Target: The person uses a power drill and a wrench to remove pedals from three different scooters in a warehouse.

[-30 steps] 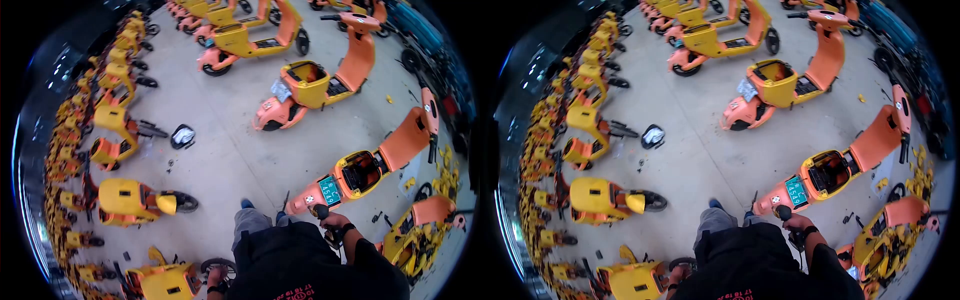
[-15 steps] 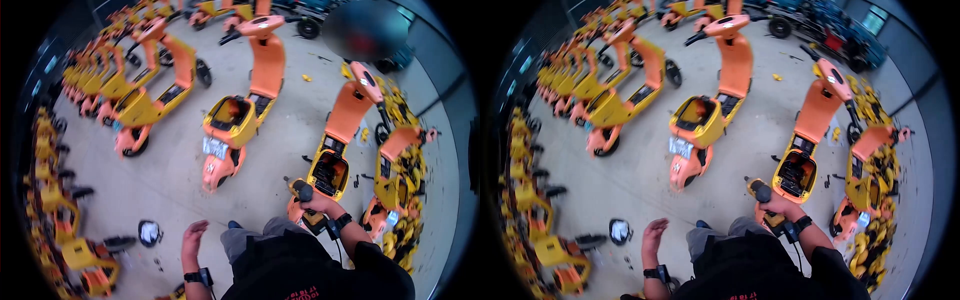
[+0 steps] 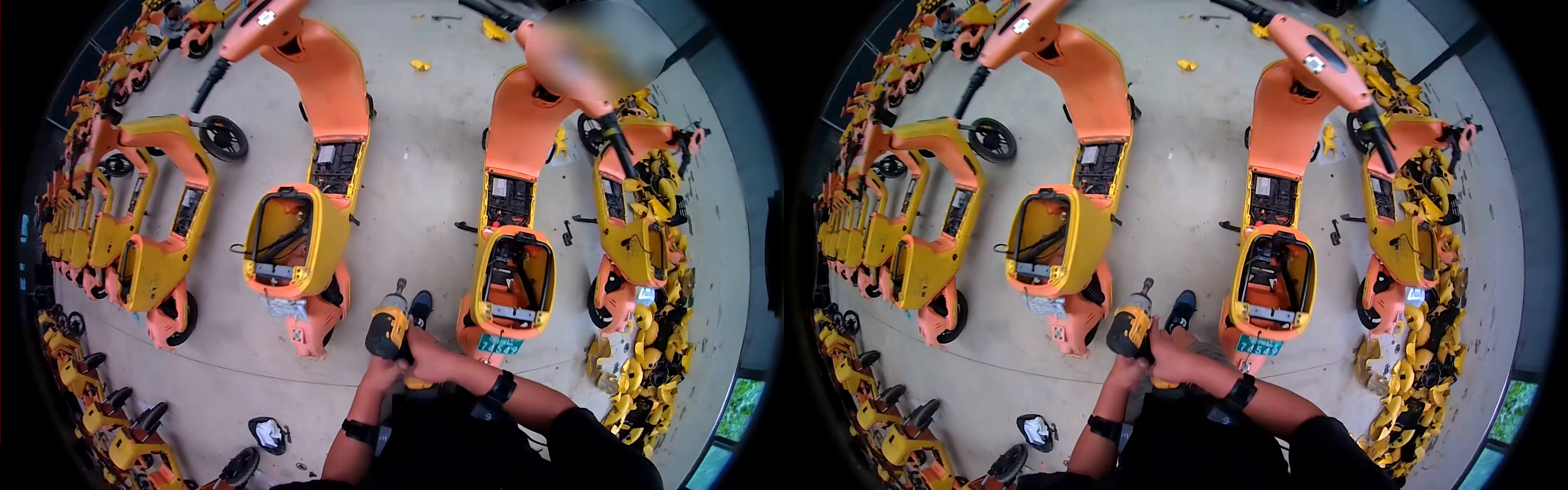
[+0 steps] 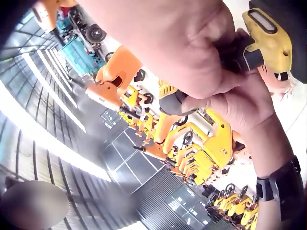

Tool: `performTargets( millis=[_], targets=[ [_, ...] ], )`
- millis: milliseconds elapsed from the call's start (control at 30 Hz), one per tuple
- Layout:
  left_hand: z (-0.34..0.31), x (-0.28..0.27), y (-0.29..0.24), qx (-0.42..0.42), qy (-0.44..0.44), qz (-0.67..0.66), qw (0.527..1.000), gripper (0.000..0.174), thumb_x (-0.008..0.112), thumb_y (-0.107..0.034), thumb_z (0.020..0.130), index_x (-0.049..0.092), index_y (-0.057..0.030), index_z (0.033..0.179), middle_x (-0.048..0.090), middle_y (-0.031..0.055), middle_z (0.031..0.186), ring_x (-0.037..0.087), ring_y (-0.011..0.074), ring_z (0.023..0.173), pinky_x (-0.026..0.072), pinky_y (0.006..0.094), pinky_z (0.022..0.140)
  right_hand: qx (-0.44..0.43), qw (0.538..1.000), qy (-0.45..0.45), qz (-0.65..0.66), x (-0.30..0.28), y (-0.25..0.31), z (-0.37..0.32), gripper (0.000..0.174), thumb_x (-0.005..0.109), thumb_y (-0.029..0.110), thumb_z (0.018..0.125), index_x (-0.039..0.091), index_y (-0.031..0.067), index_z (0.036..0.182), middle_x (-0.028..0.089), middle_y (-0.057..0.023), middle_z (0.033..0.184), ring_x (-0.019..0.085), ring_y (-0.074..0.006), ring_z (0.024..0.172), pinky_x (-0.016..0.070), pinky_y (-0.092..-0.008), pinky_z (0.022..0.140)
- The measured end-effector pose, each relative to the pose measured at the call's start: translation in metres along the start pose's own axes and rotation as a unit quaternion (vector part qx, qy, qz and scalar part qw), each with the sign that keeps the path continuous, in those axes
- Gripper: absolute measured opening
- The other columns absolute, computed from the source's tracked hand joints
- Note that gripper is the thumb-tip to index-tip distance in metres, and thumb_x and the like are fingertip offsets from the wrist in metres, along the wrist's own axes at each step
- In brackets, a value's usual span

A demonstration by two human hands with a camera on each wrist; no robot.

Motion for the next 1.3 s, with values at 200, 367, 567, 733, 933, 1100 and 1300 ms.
performTargets(
  millis=[200,367,567,733,933,1100,1300],
  targets=[
    [0.119,-0.038,0.056,-0.113,-0.084,-0.062,0.988,0.054,0.073,-0.016,0.084,0.051,-0.0014,0.131,0.056,0.01,0.131,0.052,0.0208,0.121,0.0421,0.036,0.103,-0.035,0.996,0.026,0.08,-0.09,-0.049,0.061,0.047,0.062,0.004,0.079,0.046,-0.0077,0.122,0.058,-0.0266,0.112,0.057,-0.0401,0.105,0.0476,-0.0436,0.088],
    [0.174,-0.064,0.091,-0.208,-0.14,-0.107,0.962,0.045,0.068,0.0,0.08,0.054,-0.0026,0.123,0.062,0.0117,0.112,0.058,0.012,0.068,0.0501,0.0264,0.066,0.095,0.969,-0.216,-0.069,-0.133,-0.127,0.06,0.043,0.058,0.0,0.08,0.052,-0.0016,0.123,0.059,-0.0208,0.114,0.056,-0.037,0.109,0.0449,-0.0424,0.094],
    [0.205,-0.099,0.108,-0.234,-0.143,-0.103,0.956,0.049,0.054,0.008,0.075,0.048,-0.001,0.123,0.062,0.012,0.113,0.058,0.013,0.07,0.0496,0.0259,0.062,0.216,0.869,-0.391,-0.213,-0.194,-0.212,0.072,0.065,0.061,0.01,0.083,0.033,-0.0045,0.139,0.037,-0.0281,0.14,0.035,-0.0439,0.13,0.0303,-0.046,0.11],
    [0.207,-0.102,0.081,-0.261,-0.191,0.052,0.945,0.036,0.058,0.003,0.076,0.062,-0.0012,0.112,0.062,0.003,0.09,0.056,0.0115,0.068,0.0468,0.0254,0.063,0.237,0.837,-0.364,-0.333,-0.158,-0.229,0.092,0.075,0.064,0.022,0.082,0.03,-0.0085,0.141,0.03,-0.035,0.143,0.03,-0.0485,0.133,0.025,-0.0505,0.112],
    [0.21,-0.117,0.076,-0.297,-0.173,0.149,0.927,0.029,0.065,-0.002,0.08,0.061,-0.0023,0.109,0.063,0.0024,0.086,0.059,0.0106,0.07,0.048,0.0259,0.064,0.18,0.964,-0.144,0.132,-0.088,-0.175,0.147,0.081,0.071,0.037,0.085,0.03,-0.0015,0.144,0.036,-0.0258,0.146,0.036,-0.0374,0.136,0.031,-0.0443,0.11],
    [0.243,-0.104,0.07,-0.147,-0.1,0.253,0.951,0.059,0.073,-0.005,0.067,0.049,-0.0023,0.12,0.054,0.0115,0.113,0.056,0.026,0.106,0.0469,0.0351,0.084,0.082,0.875,-0.002,0.477,-0.063,-0.166,0.204,0.085,0.075,0.04,0.083,0.031,0.0005,0.145,0.042,-0.0122,0.143,0.04,-0.0223,0.132,0.0318,-0.0352,0.11],
    [0.271,-0.137,0.09,-0.213,-0.051,0.321,0.921,0.091,0.061,0.003,0.07,0.018,0.0007,0.15,0.046,0.0212,0.125,0.048,0.033,0.12,0.0417,0.0342,0.098,0.154,0.732,-0.091,0.657,-0.047,-0.211,0.268,0.047,0.073,0.014,0.084,0.055,0.003,0.126,0.064,-0.0057,0.112,0.062,-0.0168,0.1,0.051,-0.0314,0.087]
  ],
)
Point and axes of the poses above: each hand's wrist, its own z-axis towards the middle knuckle, its own x-axis out of the palm, y = z × x, the point moved 1 cm from there along z, towards the middle knuckle
